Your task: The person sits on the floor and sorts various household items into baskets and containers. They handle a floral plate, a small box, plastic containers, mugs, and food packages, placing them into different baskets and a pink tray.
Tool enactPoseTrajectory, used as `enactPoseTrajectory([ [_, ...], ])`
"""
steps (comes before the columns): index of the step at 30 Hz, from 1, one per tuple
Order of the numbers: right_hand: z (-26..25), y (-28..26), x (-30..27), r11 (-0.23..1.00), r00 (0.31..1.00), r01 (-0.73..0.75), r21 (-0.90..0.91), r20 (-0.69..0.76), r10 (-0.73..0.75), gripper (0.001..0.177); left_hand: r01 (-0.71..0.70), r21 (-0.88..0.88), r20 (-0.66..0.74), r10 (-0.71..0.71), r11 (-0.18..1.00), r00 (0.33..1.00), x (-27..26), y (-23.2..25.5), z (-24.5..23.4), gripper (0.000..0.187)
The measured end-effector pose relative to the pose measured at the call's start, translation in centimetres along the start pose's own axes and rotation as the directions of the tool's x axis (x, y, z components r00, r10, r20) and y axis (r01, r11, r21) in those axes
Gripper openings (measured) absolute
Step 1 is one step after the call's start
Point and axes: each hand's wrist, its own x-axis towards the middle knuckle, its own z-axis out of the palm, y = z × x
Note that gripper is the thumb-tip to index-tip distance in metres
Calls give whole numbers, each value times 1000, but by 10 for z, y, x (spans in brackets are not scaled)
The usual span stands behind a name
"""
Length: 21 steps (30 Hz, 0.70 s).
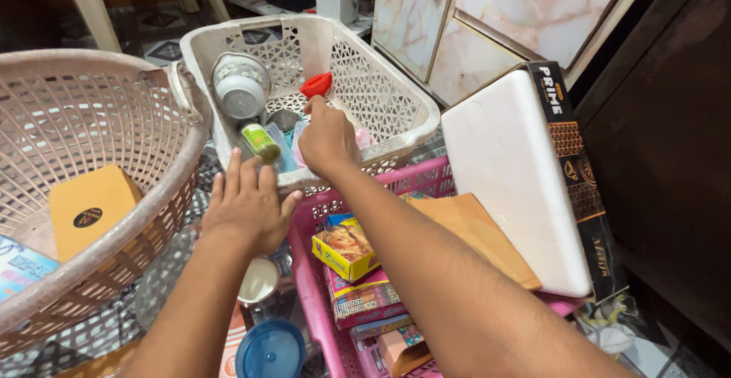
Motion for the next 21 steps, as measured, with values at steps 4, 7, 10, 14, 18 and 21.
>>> enactPoseTrajectory([
  [4, -2, -5, 1, 997, 998, 63, -52, 18, -62, 31, -4, -19, -12, 4, 1000, 1000, 2, -2, 4, 73],
  [7, -10, -9, -5, 993, 993, 89, -78, 82, -83, 32, 3, -4, -2, -3, 1000, 1000, 1, -2, 5, 72],
  [10, -22, -15, -16, 986, 975, 133, -102, 190, -112, 32, -21, 11, -2, 21, 1000, 1000, -1, -3, 2, 73],
  [14, -38, -11, -52, 861, 893, 402, -311, 340, -294, 36, -135, 44, 31, 134, 990, 990, -13, -24, -8, 67],
  [18, -47, -4, -83, 784, 844, 536, -313, 231, -484, 35, -202, 4, 40, 201, 979, 979, -35, -37, -19, 76],
  [21, -53, -7, -95, 757, 821, 570, -319, 187, -540, 29, -182, -70, 40, 185, 981, 982, -69, -41, -19, 72],
])
